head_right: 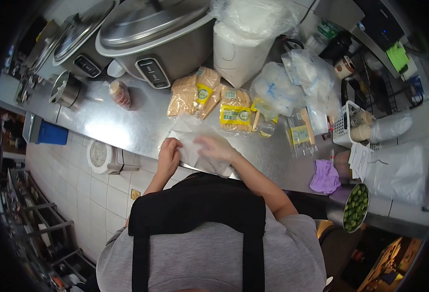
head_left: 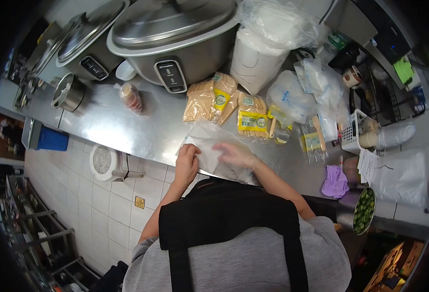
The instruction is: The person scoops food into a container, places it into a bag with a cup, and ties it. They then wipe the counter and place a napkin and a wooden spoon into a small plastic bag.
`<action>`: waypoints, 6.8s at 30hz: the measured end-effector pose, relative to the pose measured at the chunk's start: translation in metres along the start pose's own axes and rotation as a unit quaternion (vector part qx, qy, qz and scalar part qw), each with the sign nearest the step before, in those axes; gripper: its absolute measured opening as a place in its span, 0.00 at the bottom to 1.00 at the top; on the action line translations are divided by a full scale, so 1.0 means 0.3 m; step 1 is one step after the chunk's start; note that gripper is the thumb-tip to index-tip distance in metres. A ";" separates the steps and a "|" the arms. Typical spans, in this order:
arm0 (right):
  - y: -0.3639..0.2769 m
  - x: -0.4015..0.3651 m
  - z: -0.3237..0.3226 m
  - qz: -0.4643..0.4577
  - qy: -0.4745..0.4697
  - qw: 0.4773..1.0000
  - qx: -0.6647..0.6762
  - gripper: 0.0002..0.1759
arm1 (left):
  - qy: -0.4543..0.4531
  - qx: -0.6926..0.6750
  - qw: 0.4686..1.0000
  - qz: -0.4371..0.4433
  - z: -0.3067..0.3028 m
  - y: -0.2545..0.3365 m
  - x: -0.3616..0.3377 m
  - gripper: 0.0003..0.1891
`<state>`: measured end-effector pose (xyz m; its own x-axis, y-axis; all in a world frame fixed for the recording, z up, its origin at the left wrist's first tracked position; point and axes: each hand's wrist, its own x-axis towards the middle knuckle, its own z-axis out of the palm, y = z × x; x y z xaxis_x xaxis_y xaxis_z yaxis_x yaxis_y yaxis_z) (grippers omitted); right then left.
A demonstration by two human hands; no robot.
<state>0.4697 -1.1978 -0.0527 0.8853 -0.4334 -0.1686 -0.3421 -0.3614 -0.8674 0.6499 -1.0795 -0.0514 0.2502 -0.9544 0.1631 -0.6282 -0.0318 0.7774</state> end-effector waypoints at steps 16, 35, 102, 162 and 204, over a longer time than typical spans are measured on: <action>0.151 -0.207 -0.287 0.268 0.439 0.844 -0.153 0.11 | -0.090 0.003 0.991 0.100 0.027 0.234 0.128 0.10; 0.164 -0.326 -0.367 0.218 0.369 0.898 0.097 0.08 | -0.245 -0.107 0.956 0.122 0.154 0.351 0.157 0.10; -0.288 -0.694 -0.306 -0.055 0.697 0.701 0.142 0.05 | -0.273 -0.726 0.556 -0.299 0.247 0.374 0.194 0.27; 0.017 -0.487 0.036 0.204 0.266 0.894 0.298 0.10 | -0.324 0.066 0.916 0.226 0.248 0.172 0.428 0.09; 0.070 -0.283 -0.015 0.162 0.383 0.887 0.201 0.09 | -0.509 0.050 0.854 0.094 0.118 0.143 0.565 0.11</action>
<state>0.3861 -1.1724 -0.0545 0.2350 -0.9500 -0.2054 -0.2632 0.1412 -0.9543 0.6393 -1.2533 -0.0119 -0.6009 -0.7067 -0.3735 -0.6596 0.1745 0.7311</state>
